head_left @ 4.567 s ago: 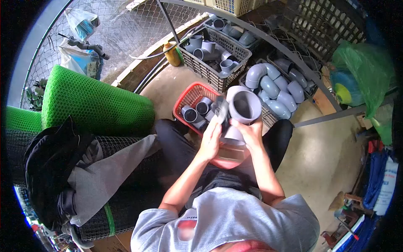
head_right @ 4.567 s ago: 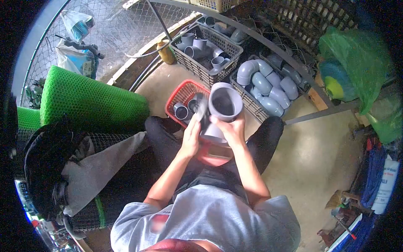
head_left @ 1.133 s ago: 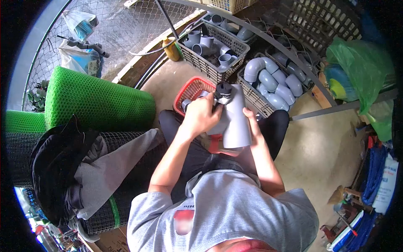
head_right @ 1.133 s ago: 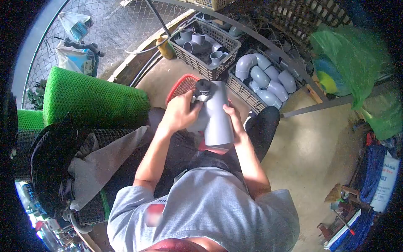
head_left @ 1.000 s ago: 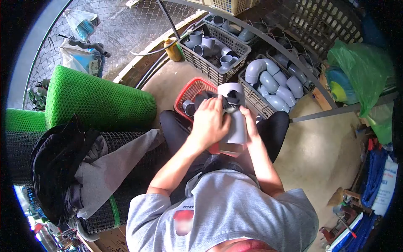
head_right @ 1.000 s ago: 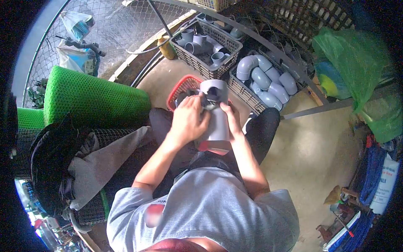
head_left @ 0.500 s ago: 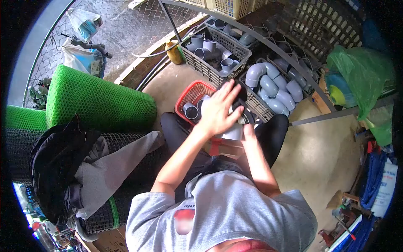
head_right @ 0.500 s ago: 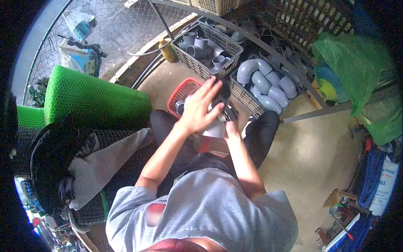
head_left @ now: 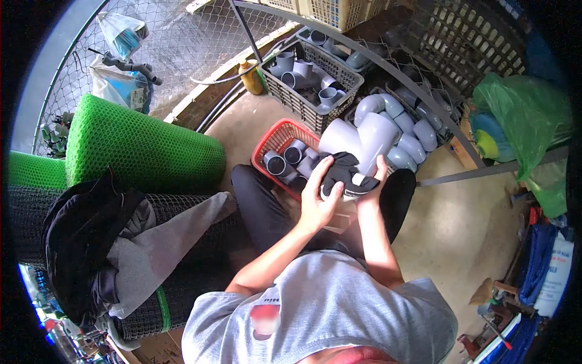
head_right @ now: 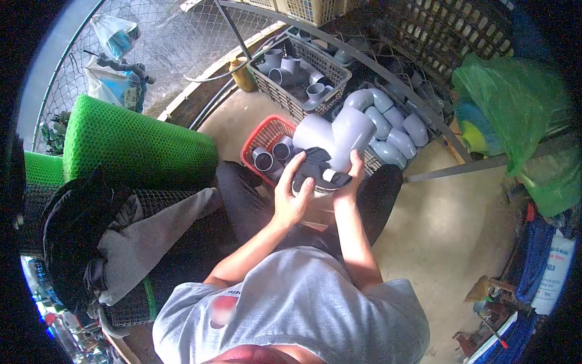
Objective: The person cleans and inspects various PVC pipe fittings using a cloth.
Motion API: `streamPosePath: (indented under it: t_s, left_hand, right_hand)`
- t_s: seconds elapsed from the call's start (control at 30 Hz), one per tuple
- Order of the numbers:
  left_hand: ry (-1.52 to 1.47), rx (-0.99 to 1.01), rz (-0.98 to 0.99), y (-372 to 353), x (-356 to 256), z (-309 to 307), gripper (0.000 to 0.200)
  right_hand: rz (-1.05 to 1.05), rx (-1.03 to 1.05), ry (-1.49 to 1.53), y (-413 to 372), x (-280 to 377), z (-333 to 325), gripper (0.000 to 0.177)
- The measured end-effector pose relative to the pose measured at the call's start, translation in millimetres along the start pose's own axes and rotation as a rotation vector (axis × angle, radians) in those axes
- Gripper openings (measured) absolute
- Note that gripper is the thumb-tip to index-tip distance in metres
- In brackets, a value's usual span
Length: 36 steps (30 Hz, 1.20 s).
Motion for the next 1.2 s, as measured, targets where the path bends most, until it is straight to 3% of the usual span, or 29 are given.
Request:
streamPosePath:
  t_s: [0.13, 0.2, 0.27, 0.37, 0.4, 0.5, 0.57, 0.6, 0.67, 0.73, 0.77, 0.87, 0.93, 0.97, 1.0, 1.07, 1.1, 1.13, 1.2]
  left_hand:
    - [0.076, -0.062, -0.031, -3, -5, -5, 0.059]
    - [0.044, 0.091, -0.352, 7, -7, -7, 0.063]
    - [0.081, 0.089, -0.409, 13, 11, -10, 0.075]
    - [-0.338, 0.319, -0.648, 24, 39, -12, 0.075]
    - [-0.607, 0.454, -0.698, 24, 50, -9, 0.073]
    - [-0.802, 0.291, -0.622, 25, 40, -1, 0.075]
    - [-0.731, 0.265, -0.589, 26, 28, 1, 0.075]
    - [-0.672, 0.256, -0.563, 27, 25, 3, 0.077]
    - [-0.614, 0.174, -0.530, 21, 19, 3, 0.066]
    - [-0.425, 0.280, -0.289, 19, 5, 2, 0.053]
    - [-0.355, 0.287, -0.253, 18, 0, 0, 0.045]
    - [-0.142, 0.280, -0.256, 19, -13, -14, 0.052]
    - [0.091, 0.345, -0.248, 22, -21, -31, 0.039]
    - [0.105, 0.283, -0.240, 23, -22, -40, 0.033]
    - [0.118, 0.223, -0.232, 25, -23, -47, 0.028]
    - [-0.011, -0.070, -0.152, 35, 8, -59, 0.026]
    - [-0.166, -0.172, -0.236, 42, 16, -63, 0.025]
    - [-0.337, -0.225, -0.267, 49, 21, -58, 0.030]
    - [-0.608, -0.213, -0.347, 55, 25, -41, 0.036]
  right_hand:
    - [-0.107, 0.005, -0.138, -15, 11, 13, 0.063]
    - [-0.275, 0.064, -0.255, -37, 28, 38, 0.067]
    - [-0.226, 0.050, -0.272, -32, 23, 21, 0.072]
    - [-0.126, 0.190, -0.223, -26, 12, 5, 0.079]
    - [0.064, 0.237, -0.145, -40, 11, 18, 0.081]
    - [0.073, 0.404, -0.126, -49, 18, 40, 0.075]
    - [0.005, 0.201, -0.319, -35, 26, 41, 0.078]
    - [-0.017, 0.208, -0.334, -22, 28, 29, 0.074]
    - [-0.328, 0.297, -0.634, -37, 60, 62, 0.076]
    - [-0.418, 0.422, -0.797, -29, 61, 57, 0.082]
    - [-0.362, 0.377, -0.681, -26, 57, 49, 0.086]
    - [-0.232, 0.395, -0.699, -34, 63, 53, 0.079]
    - [-0.016, 0.233, -0.509, -44, 61, 53, 0.071]
    - [0.172, 0.198, -0.331, -28, 47, 21, 0.062]
    - [0.120, 0.272, -0.309, -42, 52, 38, 0.061]
    - [0.093, 0.423, -0.062, -33, 37, 26, 0.066]
    - [0.158, 0.546, 0.110, -38, 29, 33, 0.069]
    - [0.096, 0.686, 0.242, -53, 26, 54, 0.073]
    - [0.207, 0.666, 0.363, -34, 0, 26, 0.074]
Point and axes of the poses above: each hand's wrist, its own y-axis towards the middle knuckle, its own z-axis out of the palm, x = y × z, the point moved 4 cm from there along y, towards the middle knuckle, and after that the axes turned 2 degrees about -x, right-handed, at the moved point
